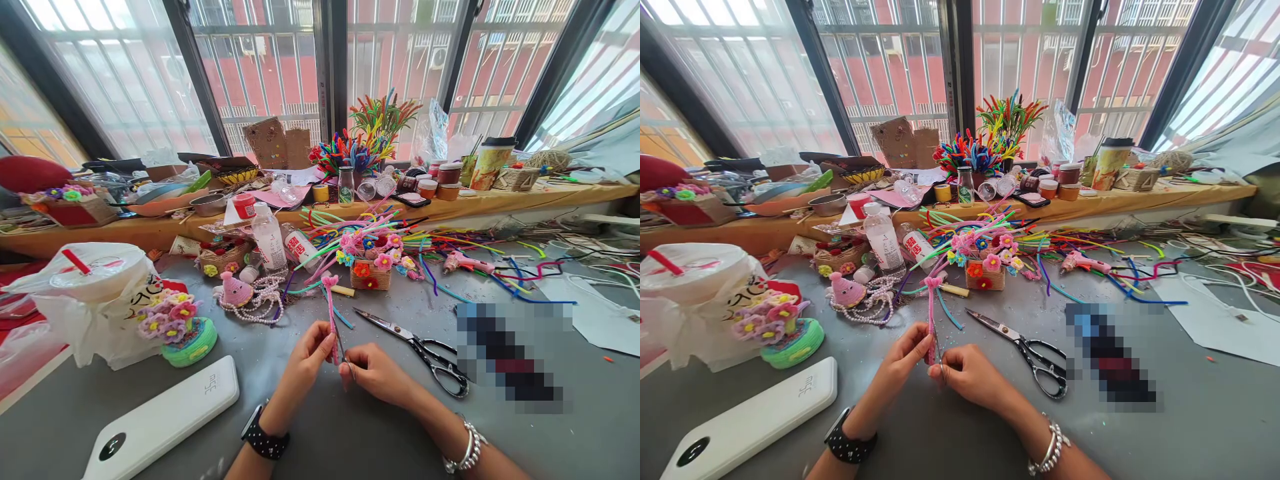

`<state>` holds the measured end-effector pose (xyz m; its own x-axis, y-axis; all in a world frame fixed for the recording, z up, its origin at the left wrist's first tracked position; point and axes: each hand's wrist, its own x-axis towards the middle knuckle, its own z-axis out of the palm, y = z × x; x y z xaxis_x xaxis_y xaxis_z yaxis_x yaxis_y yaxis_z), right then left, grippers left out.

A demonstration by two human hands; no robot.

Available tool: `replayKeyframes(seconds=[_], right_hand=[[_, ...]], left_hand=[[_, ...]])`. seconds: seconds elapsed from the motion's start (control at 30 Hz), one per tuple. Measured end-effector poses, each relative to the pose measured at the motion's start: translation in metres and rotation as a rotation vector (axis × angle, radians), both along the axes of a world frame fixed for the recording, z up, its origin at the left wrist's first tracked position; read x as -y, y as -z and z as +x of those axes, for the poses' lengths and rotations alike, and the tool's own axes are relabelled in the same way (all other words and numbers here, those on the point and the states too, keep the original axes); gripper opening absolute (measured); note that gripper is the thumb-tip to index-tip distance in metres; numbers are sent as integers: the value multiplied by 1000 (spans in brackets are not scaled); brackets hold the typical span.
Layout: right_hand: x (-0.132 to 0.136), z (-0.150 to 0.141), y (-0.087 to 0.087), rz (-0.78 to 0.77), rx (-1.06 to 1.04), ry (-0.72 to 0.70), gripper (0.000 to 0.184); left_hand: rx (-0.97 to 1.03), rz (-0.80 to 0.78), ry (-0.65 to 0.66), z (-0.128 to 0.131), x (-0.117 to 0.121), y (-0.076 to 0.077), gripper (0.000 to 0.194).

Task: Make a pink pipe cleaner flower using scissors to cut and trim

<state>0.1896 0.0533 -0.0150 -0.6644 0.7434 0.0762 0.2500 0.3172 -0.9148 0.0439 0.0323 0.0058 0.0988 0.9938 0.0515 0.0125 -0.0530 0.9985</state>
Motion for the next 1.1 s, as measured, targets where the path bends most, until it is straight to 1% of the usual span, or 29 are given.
replayKeyframes(seconds=[0.13,0.3,0.57,0.73,0.9,1.1], right_hand=[[1,1,-1,59,31,-45,65],[0,3,-4,61,97,-72,67],[-3,6,-5,31,50,-69,60],[-2,5,-7,-9,9,-57,55],[-1,1,-7,-26,-24,43,51],[2,-4,-5,10,-26,159,48]], left_hand=[[7,-4,7,0,0,0,13],[6,-18,14,0,0,-2,16],[-10,-59,109,1,0,-2,24],[-25,-53,124,1,-1,-2,24],[-36,-15,96,-1,-1,-2,22],[-36,8,60,-2,-2,1,23]])
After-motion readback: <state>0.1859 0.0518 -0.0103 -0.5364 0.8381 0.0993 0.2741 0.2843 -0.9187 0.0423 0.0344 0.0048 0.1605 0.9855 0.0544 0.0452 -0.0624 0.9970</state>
